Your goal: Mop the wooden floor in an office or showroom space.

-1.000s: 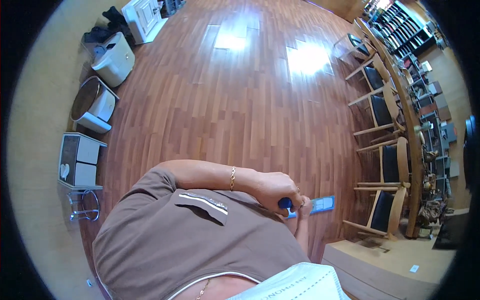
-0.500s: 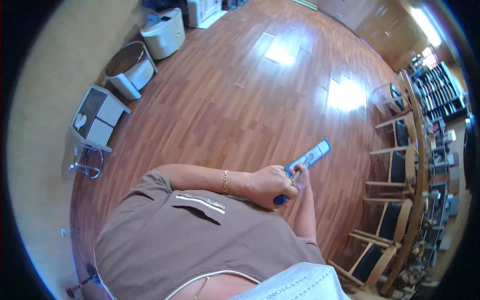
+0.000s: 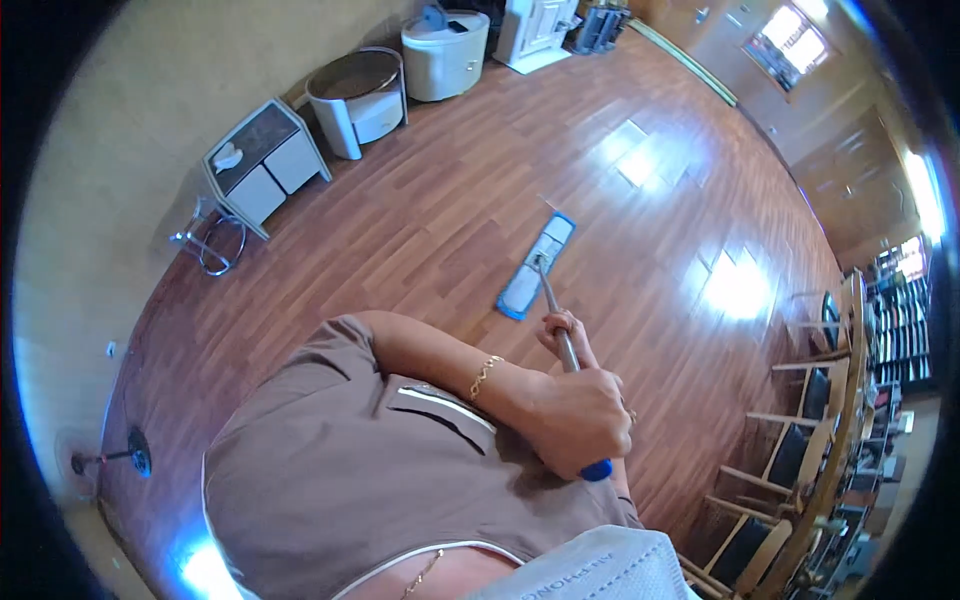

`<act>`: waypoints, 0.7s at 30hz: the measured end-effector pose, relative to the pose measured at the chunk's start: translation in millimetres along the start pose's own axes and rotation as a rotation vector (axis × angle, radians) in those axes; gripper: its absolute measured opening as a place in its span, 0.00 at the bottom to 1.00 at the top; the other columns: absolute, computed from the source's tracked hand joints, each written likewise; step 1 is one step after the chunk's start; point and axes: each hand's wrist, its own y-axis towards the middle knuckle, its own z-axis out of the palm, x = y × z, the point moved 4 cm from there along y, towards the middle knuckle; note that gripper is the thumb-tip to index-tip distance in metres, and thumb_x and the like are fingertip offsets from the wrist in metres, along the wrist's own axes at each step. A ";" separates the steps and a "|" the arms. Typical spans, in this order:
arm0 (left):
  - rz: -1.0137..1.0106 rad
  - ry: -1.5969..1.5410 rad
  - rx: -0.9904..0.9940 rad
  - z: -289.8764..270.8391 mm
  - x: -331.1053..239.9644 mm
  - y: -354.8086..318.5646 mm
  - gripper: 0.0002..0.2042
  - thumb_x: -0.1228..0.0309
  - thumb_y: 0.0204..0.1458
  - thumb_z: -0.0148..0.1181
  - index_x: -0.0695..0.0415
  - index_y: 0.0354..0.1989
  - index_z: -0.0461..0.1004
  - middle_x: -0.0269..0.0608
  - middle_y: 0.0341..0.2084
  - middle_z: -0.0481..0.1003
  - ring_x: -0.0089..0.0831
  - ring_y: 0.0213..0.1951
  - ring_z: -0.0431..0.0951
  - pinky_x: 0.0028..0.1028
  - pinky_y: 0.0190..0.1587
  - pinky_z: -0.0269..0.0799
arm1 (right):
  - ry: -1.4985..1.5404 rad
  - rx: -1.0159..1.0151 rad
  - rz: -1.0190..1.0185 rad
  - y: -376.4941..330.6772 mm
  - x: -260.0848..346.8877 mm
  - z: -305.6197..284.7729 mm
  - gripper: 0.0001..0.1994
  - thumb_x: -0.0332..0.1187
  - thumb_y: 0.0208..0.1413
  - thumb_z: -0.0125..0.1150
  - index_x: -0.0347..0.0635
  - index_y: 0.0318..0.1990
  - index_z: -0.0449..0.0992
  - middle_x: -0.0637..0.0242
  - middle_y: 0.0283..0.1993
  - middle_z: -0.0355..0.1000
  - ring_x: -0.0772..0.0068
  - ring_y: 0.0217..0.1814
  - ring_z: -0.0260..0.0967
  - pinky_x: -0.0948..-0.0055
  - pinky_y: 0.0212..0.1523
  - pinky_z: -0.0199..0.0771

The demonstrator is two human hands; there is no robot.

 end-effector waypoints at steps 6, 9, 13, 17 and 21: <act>-0.079 -0.033 -0.001 12.1 4.1 6.8 0.13 0.58 0.32 0.63 0.57 0.17 0.75 0.46 0.18 0.76 0.43 0.27 0.78 0.39 0.34 0.71 | 0.042 0.080 0.098 2.2 43.1 20.9 0.07 0.23 0.45 0.63 0.42 0.32 0.72 0.69 0.31 0.70 0.72 0.40 0.69 0.72 0.44 0.70; -0.144 -0.001 -0.132 11.9 32.7 5.4 0.11 0.58 0.30 0.64 0.52 0.17 0.75 0.43 0.18 0.75 0.42 0.28 0.78 0.41 0.32 0.71 | 0.159 -0.046 0.329 -24.1 83.9 -19.9 0.17 0.35 0.48 0.61 0.46 0.46 0.68 0.63 0.42 0.69 0.68 0.50 0.67 0.66 0.52 0.68; -0.387 0.119 -0.060 70.4 122.2 -7.1 0.12 0.58 0.30 0.66 0.51 0.17 0.74 0.42 0.20 0.75 0.43 0.32 0.77 0.43 0.32 0.71 | 0.442 -0.318 0.258 -67.1 164.6 -111.8 0.47 0.67 0.43 0.56 0.55 0.68 0.50 0.49 0.61 0.62 0.56 0.62 0.62 0.53 0.60 0.63; -0.531 -0.073 0.010 138.4 207.9 -41.8 0.14 0.55 0.31 0.66 0.52 0.18 0.75 0.41 0.22 0.75 0.43 0.32 0.77 0.41 0.33 0.71 | 0.084 -0.469 -0.210 -67.3 281.0 -99.6 0.40 0.66 0.47 0.55 0.35 0.52 0.63 0.48 0.41 0.71 0.50 0.45 0.71 0.49 0.51 0.68; -0.654 0.048 0.200 191.0 274.0 -100.0 0.10 0.58 0.39 0.64 0.48 0.27 0.75 0.35 0.30 0.76 0.38 0.40 0.76 0.43 0.35 0.70 | -0.201 -0.486 -0.130 -53.0 301.4 -74.3 0.28 0.59 0.47 0.62 0.36 0.24 0.72 0.63 0.20 0.70 0.61 0.28 0.73 0.55 0.41 0.73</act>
